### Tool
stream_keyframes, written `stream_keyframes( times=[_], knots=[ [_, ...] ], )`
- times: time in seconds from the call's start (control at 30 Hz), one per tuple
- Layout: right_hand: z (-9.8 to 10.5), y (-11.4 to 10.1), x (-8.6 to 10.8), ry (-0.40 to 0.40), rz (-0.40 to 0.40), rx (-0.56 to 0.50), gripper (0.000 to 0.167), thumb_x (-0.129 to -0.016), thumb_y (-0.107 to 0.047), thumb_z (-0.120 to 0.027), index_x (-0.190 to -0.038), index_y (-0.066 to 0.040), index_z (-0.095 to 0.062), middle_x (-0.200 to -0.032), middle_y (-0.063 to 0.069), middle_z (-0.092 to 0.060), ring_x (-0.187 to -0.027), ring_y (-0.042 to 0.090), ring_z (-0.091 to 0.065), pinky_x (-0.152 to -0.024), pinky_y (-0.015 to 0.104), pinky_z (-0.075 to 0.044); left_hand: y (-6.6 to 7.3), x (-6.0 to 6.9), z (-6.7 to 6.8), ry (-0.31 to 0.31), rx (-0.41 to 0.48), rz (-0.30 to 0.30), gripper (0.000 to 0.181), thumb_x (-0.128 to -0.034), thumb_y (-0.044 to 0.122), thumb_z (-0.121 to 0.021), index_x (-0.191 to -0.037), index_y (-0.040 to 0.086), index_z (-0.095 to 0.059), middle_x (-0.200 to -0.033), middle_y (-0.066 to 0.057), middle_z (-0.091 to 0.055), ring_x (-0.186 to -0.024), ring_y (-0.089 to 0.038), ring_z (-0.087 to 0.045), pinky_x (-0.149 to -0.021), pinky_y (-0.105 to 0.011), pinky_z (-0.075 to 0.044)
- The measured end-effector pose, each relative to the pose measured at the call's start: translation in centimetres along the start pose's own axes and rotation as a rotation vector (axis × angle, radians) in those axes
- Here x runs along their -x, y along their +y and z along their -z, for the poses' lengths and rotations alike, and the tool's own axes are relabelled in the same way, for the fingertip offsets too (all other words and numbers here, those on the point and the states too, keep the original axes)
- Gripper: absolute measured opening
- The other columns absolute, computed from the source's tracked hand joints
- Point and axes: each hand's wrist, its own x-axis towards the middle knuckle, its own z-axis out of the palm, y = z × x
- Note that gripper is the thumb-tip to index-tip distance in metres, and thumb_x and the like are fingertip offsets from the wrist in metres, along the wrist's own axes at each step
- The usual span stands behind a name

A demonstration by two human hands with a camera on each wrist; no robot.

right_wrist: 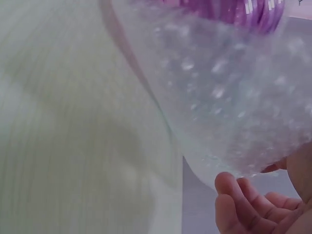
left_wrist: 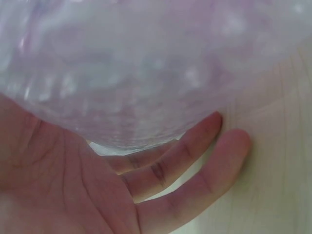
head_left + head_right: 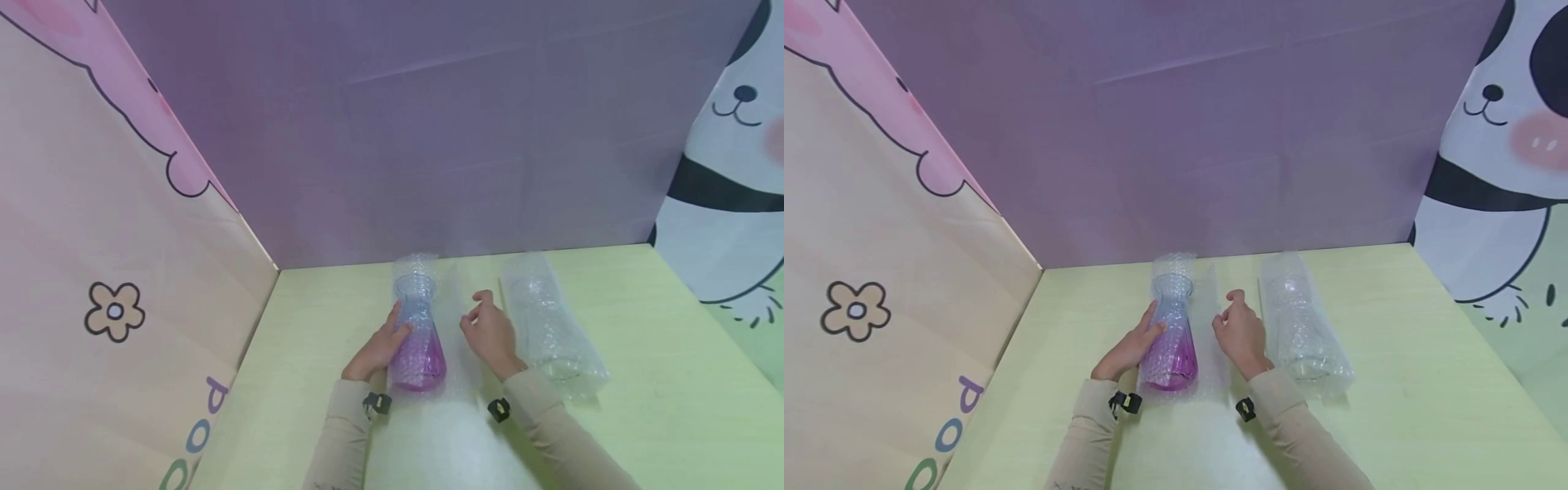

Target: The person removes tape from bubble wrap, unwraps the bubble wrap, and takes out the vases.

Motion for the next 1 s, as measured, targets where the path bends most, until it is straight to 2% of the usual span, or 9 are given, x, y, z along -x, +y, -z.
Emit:
stream_keyframes(
  times=[0.1,0.27,0.4,0.5,0.6,0.8,1.0],
  knots=[
    [0.3,-0.4,0.1,0.007,0.001,0.009,0.048,-0.09,-0.019,-0.069,-0.131,-0.003,-0.048,-0.102,0.013,-0.07,-0.073,0.025,-0.066,-0.056,0.033,-0.049,0.0,0.0,0.0,0.001,0.002,-0.003,0.079,-0.1032,0.063,-0.035,-0.166,0.03,0.0,-0.168,-0.023,-0.022,-0.15,-0.052,-0.027,-0.123,-0.067,-0.022],
    [0.7,-1.0,0.4,0.064,0.073,0.018,0.045,-0.091,-0.019,-0.068,-0.129,-0.002,-0.05,-0.107,0.014,-0.06,-0.077,0.025,-0.059,-0.059,0.034,-0.048,0.0,0.0,0.0,0.0,0.001,-0.005,0.079,-0.1034,0.062,-0.035,-0.166,0.029,0.0,-0.168,-0.023,-0.021,-0.151,-0.052,-0.026,-0.123,-0.066,-0.022],
    [1.1,-1.8,0.8,0.083,0.151,-0.071,0.036,-0.091,-0.015,-0.067,-0.123,-0.003,-0.056,-0.1,0.009,-0.062,-0.073,0.019,-0.055,-0.061,0.029,-0.046,0.0,0.0,0.0,-0.003,-0.003,-0.003,0.079,-0.1034,0.063,-0.035,-0.166,0.029,0.0,-0.168,-0.023,-0.021,-0.151,-0.051,-0.026,-0.124,-0.066,-0.022],
    [1.1,-2.3,1.0,0.063,0.212,-0.168,0.027,-0.091,-0.009,-0.066,-0.117,-0.003,-0.061,-0.094,0.007,-0.066,-0.071,0.014,-0.057,-0.06,0.024,-0.048,0.1,0.0,0.1,-0.005,-0.008,-0.005,0.079,-0.1036,0.062,-0.035,-0.166,0.028,0.0,-0.168,-0.023,-0.021,-0.151,-0.051,-0.026,-0.124,-0.065,-0.022],
    [1.1,-2.7,1.2,0.044,0.274,-0.21,0.023,-0.091,-0.004,-0.066,-0.113,-0.003,-0.065,-0.093,0.007,-0.07,-0.074,0.013,-0.062,-0.063,0.023,-0.054,0.0,-0.1,0.1,-0.006,-0.01,-0.01,0.079,-0.1039,0.061,-0.035,-0.166,0.027,0.0,-0.168,-0.023,-0.021,-0.151,-0.052,-0.027,-0.124,-0.065,-0.022],
    [0.9,-2.9,1.5,-0.02,0.339,-0.173,0.026,-0.092,0.0,-0.062,-0.117,-0.002,-0.068,-0.107,0.012,-0.073,-0.086,0.022,-0.073,-0.072,0.03,-0.063,0.0,-0.1,0.0,-0.004,-0.003,-0.005,0.08,-0.1033,0.063,-0.036,-0.166,0.028,-0.001,-0.168,-0.024,-0.022,-0.15,-0.052,-0.029,-0.123,-0.066,-0.024],
    [0.5,-2.2,1.7,-0.08,0.332,-0.113,0.034,-0.093,-0.002,-0.061,-0.127,-0.003,-0.066,-0.124,0.015,-0.071,-0.091,0.025,-0.074,-0.068,0.027,-0.062,0.0,-0.2,-0.1,0.002,-0.009,-0.001,0.08,-0.1024,0.065,-0.035,-0.166,0.03,-0.001,-0.168,-0.023,-0.023,-0.15,-0.052,-0.029,-0.122,-0.067,-0.025]
  ],
)
